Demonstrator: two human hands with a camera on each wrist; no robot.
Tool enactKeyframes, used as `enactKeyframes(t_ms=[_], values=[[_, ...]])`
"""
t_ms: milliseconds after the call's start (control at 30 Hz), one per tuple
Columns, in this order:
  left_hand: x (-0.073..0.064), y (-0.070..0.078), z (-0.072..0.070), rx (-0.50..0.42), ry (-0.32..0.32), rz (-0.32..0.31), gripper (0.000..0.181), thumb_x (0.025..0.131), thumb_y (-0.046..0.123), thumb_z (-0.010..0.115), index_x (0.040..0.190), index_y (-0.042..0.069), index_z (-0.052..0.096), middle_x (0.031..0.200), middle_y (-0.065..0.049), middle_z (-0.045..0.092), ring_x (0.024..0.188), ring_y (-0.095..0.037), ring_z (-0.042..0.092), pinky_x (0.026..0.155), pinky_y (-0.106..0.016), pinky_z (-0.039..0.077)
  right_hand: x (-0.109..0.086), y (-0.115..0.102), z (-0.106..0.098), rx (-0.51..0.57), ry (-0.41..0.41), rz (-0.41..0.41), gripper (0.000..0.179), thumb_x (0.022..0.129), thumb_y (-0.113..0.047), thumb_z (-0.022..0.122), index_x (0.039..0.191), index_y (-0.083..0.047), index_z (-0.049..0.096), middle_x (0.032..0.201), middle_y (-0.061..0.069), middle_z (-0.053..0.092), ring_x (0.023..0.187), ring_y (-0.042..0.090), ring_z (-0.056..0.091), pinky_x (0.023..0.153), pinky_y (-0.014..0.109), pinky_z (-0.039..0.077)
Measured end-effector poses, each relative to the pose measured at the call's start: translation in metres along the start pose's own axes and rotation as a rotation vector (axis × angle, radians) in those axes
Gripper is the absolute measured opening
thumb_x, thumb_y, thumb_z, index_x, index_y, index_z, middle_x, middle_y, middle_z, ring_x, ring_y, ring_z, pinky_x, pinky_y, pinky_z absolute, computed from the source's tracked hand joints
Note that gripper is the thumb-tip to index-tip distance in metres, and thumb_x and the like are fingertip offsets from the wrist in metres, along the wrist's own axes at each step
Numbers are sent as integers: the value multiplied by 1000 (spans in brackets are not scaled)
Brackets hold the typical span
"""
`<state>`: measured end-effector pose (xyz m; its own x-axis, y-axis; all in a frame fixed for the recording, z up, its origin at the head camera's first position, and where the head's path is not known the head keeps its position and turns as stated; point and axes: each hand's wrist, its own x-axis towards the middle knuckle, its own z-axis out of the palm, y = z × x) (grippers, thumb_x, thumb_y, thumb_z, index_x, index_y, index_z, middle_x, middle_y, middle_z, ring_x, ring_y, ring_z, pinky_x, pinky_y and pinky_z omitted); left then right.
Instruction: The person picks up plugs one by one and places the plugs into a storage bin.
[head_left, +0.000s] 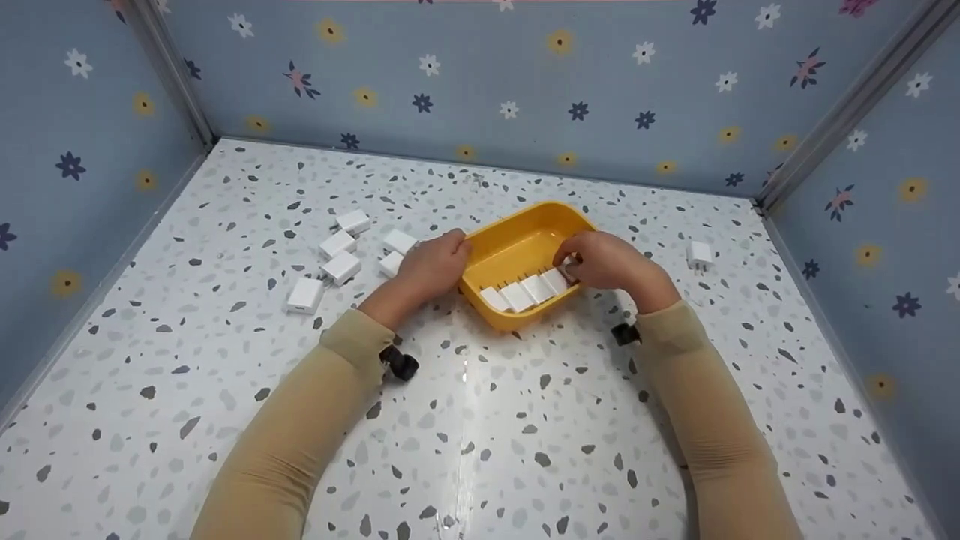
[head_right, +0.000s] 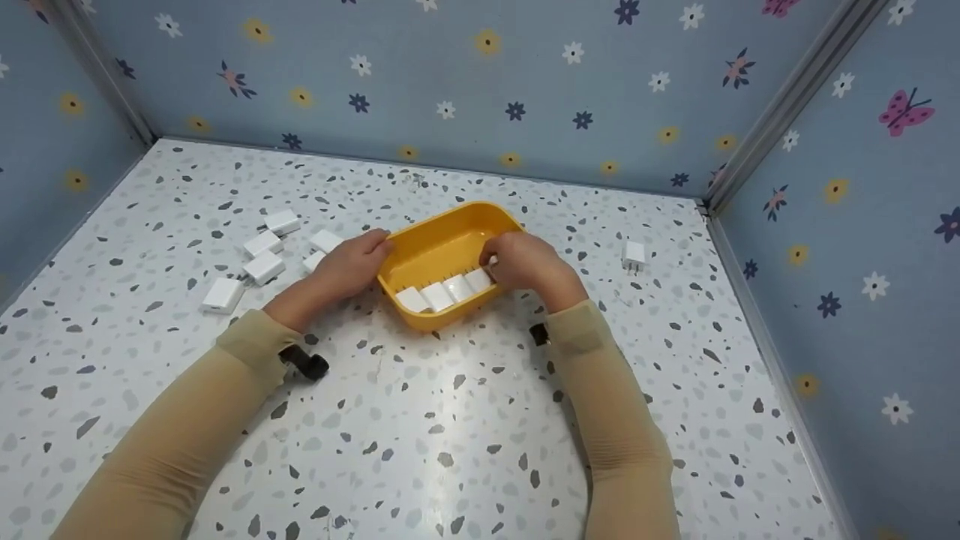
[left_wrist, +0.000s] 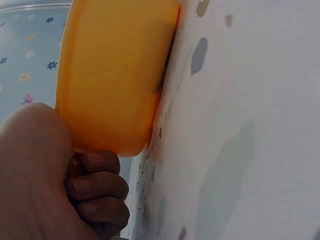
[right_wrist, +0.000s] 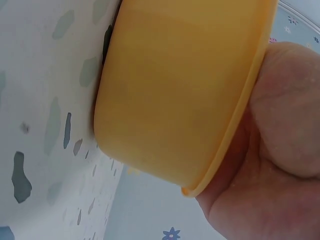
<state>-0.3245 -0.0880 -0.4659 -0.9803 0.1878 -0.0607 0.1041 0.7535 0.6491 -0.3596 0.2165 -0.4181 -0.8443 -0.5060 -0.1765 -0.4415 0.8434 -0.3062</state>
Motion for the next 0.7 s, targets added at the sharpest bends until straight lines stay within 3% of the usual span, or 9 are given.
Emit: enactKeyframes(t_ms=[333, 700], values=[[0, 1, 0, -11, -8, 4, 38, 119, 40, 32, 122, 13, 58, 103, -11, 62, 92, -30, 58, 89, -48, 48, -2, -1, 1, 16, 14, 22, 33, 107, -1, 62, 136, -7, 75, 133, 14, 73, 115, 34, 65, 112, 54, 52], [2, -3, 0, -21, -2, 5, 37, 118, 41, 33, 121, 14, 58, 102, -11, 62, 91, -31, 58, 87, -48, 47, -2, -1, 1, 1, 39, 8, 32, 106, -3, 65, 135, -3, 77, 133, 16, 75, 116, 36, 67, 113, 54, 52]])
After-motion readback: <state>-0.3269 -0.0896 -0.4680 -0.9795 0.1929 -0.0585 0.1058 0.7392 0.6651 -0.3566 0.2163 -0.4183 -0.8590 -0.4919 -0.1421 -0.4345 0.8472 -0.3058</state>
